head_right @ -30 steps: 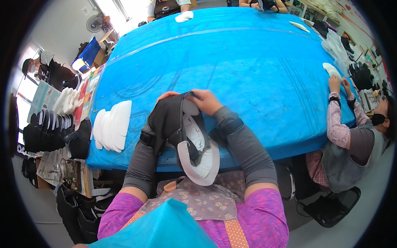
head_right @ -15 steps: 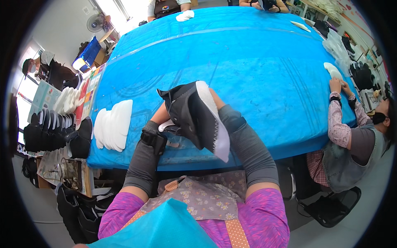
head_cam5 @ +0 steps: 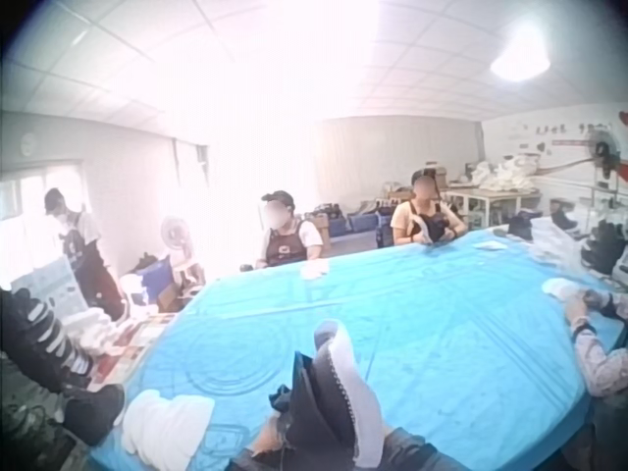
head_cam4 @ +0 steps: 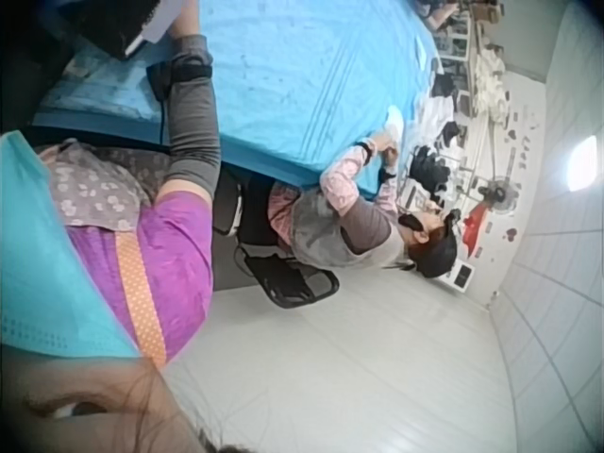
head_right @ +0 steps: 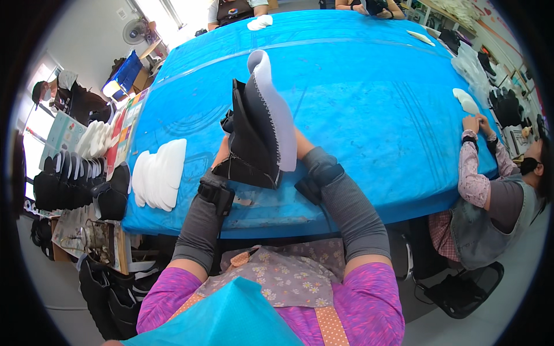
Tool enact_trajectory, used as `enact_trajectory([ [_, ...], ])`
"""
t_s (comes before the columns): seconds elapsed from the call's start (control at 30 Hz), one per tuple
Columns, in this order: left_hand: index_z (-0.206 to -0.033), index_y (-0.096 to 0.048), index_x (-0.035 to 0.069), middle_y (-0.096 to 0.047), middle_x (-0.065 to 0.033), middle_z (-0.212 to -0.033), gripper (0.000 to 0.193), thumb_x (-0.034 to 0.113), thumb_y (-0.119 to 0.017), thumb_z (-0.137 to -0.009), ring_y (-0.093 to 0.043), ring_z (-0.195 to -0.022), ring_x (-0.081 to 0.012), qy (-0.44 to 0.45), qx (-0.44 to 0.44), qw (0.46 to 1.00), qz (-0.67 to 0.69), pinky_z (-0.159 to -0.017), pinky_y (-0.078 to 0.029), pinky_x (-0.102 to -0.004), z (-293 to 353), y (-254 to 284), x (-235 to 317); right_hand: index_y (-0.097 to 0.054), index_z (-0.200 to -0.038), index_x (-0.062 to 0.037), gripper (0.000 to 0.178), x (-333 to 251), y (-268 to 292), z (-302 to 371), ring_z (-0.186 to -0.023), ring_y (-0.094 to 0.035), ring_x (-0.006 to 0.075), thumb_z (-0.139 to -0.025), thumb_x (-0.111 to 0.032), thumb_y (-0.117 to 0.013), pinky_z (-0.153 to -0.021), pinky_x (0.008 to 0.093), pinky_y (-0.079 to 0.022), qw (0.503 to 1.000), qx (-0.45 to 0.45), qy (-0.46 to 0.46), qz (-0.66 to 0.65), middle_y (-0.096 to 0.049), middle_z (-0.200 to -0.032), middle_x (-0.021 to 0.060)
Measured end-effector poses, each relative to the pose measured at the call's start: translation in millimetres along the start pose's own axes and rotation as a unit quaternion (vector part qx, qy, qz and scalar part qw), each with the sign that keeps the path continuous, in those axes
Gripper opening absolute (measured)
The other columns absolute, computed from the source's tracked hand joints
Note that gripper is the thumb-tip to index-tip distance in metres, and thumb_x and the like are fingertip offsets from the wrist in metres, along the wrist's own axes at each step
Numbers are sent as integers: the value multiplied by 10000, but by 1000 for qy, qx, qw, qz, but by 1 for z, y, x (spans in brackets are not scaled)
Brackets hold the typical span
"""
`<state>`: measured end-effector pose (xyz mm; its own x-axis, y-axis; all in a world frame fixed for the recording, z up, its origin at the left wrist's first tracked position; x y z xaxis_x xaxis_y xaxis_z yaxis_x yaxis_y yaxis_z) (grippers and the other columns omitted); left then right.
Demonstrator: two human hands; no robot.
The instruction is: Manually assembling shoe components by fitting internal padding and structures into the shoe upper.
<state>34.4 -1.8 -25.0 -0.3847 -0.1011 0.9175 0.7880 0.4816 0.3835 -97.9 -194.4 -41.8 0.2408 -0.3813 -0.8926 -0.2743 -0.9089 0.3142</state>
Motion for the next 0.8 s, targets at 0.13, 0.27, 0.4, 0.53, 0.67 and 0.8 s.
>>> enact_trajectory([
  [0.13,-1294,-485,-13,-596,-119,-1220,381,170,-468,-961,-608,-1052,-183,15,26,957,289,-893,-511,-336,0,-8,-6,-606,-1142,-2,287,4,-3,-1,-912,-597,121,-892,-144,-601,-808,313,-490,994,4,42,98,-678,-1043,101],
  [0.27,-1295,-492,-4,-592,-120,-1227,406,244,-428,-979,-596,-1089,-212,-50,20,992,112,-925,-498,-341,1,-1,-17,-608,-1142,-1,286,1,-11,0,-912,-599,120,-893,-141,-601,-811,307,-489,999,-14,-24,-33,-678,-1044,96],
  [0.4,-1294,-492,-20,-593,-104,-1222,395,80,-552,-917,-582,-1092,-180,13,-38,895,444,-914,-481,-321,7,-9,11,-609,-1141,0,283,-10,-3,3,-911,-599,118,-893,-138,-600,-809,304,-489,999,-2,-30,-41,-677,-1043,91],
  [0.53,-1311,-484,-4,-582,-94,-1234,444,0,-589,-880,-575,-1095,-170,24,-15,938,347,-903,-486,-308,8,-12,30,-609,-1139,0,281,-16,0,6,-910,-598,116,-894,-136,-599,-808,302,-489,998,5,-29,-55,-675,-1043,86],
  [0.67,-1306,-486,-6,-583,-97,-1223,430,-14,-580,-886,-588,-1061,-158,0,-6,977,211,-881,-505,-308,12,-19,58,-610,-1138,1,278,-16,6,11,-910,-597,114,-894,-134,-598,-807,299,-489,997,15,-37,-63,-674,-1042,81],
  [0.8,-1283,-495,-18,-621,-134,-1190,504,107,-695,-838,-610,-1072,-192,-37,13,999,28,-904,-497,-349,8,-2,28,-611,-1137,1,276,-25,-1,5,-909,-597,112,-895,-131,-597,-805,297,-489,996,7,-35,-82,-673,-1042,77],
])
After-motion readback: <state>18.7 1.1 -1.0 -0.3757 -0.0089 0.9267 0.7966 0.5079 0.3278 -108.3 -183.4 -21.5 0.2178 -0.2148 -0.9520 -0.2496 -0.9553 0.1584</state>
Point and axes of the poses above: each hand's wrist, its own z-axis away from the middle knuckle, its own y-axis out of the back of the hand, x = y × z, the point moved 1 cm from there along -z, towards the middle knuckle
